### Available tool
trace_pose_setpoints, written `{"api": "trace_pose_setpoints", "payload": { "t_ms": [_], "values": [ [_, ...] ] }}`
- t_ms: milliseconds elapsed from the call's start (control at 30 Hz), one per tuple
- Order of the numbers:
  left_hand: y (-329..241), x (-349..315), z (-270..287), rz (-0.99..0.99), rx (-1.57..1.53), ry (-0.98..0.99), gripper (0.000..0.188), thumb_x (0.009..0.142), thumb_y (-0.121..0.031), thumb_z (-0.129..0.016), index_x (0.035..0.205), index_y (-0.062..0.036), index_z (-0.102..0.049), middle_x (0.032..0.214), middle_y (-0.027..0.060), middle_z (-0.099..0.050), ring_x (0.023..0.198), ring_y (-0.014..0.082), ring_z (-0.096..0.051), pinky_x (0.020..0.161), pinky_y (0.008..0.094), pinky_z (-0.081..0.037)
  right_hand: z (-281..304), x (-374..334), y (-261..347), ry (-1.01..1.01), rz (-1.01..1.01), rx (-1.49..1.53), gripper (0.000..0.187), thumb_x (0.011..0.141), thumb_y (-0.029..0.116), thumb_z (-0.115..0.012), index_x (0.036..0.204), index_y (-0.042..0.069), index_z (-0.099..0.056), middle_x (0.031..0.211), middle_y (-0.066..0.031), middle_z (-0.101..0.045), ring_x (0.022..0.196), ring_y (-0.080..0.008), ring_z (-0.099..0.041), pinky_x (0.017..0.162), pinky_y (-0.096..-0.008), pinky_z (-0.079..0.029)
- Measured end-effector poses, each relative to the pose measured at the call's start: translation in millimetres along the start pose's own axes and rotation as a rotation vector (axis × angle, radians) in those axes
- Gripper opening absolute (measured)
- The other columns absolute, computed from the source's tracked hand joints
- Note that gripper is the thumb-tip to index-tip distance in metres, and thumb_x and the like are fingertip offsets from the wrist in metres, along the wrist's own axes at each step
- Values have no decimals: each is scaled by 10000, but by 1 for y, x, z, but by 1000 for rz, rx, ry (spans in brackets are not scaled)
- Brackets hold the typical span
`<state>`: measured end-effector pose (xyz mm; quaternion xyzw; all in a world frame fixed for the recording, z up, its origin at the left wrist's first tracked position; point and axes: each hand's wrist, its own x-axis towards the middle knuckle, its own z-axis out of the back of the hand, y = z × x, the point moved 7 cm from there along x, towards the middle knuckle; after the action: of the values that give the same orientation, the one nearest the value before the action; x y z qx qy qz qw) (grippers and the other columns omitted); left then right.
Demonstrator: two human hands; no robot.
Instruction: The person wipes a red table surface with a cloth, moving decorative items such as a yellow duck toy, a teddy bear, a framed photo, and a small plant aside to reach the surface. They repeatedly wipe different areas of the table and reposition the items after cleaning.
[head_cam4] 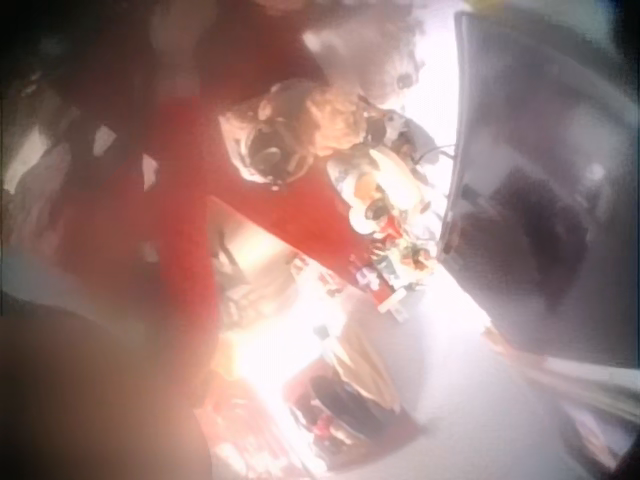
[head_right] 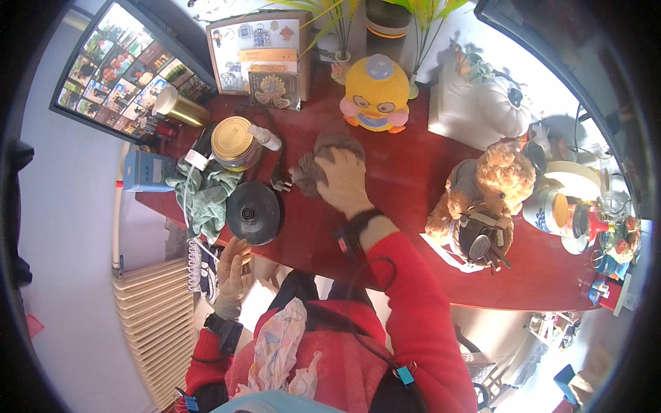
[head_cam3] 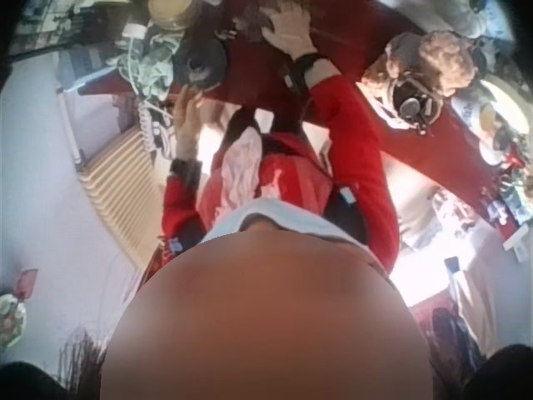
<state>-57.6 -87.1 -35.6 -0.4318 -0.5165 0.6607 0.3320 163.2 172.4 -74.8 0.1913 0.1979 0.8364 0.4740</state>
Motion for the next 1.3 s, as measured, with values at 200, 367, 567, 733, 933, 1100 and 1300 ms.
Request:
{"api": "trace_pose_setpoints", "payload": {
  "t_ms": [200,367,567,733,933,1100,1300],
  "values": [
    [24,14,17,67,0,73,498,1023,-174,-586,1471,-24,-427,1376,110,-569,1192,165,-575,986,283,-470,12,-150,24,87,105,28,537,679,269,-770,1204,215,-676,1346,-157,-539,1279,-374,-484,1043,-543,-381],
    [38,36,53,201,-53,92,453,1006,-99,-594,1433,-10,-472,1341,113,-577,1194,178,-562,1017,303,-462,67,-265,-16,-222,-242,5,601,627,185,-781,1218,162,-673,1317,-204,-548,1255,-420,-492,1045,-536,-389],
    [30,69,71,69,131,176,435,975,-55,-630,1396,-31,-525,1303,100,-616,1105,147,-609,955,276,-495,0,-215,62,-147,-216,-13,580,624,174,-765,1197,164,-679,1275,-182,-564,1224,-414,-507,1034,-535,-394],
    [16,93,61,-103,193,290,440,927,5,-650,1357,-21,-562,1251,89,-632,976,115,-624,814,235,-515,-41,-135,116,-5,-28,37,518,636,244,-734,1151,195,-707,1288,-144,-574,1234,-368,-512,1017,-535,-393],
    [24,95,71,-103,228,335,405,929,-24,-659,1327,-3,-586,1210,128,-649,950,141,-642,828,269,-526,47,-136,-10,-427,-618,-187,518,680,172,-682,1194,104,-669,1263,-181,-600,1191,-387,-545,1034,-501,-430],
    [47,87,59,70,112,442,423,945,-21,-646,1356,0,-552,1243,123,-631,993,150,-637,896,276,-516,4,-155,65,-312,-311,-94,465,691,220,-716,1153,186,-687,1182,-156,-621,1198,-368,-533,1037,-522,-404],
    [46,90,53,95,58,568,451,951,-24,-641,1387,-14,-526,1277,110,-612,1024,156,-628,918,285,-513,29,-265,60,-325,-551,-154,328,703,100,-705,1028,144,-699,1049,-113,-669,1071,-336,-622,941,-447,-491]
  ]
}}
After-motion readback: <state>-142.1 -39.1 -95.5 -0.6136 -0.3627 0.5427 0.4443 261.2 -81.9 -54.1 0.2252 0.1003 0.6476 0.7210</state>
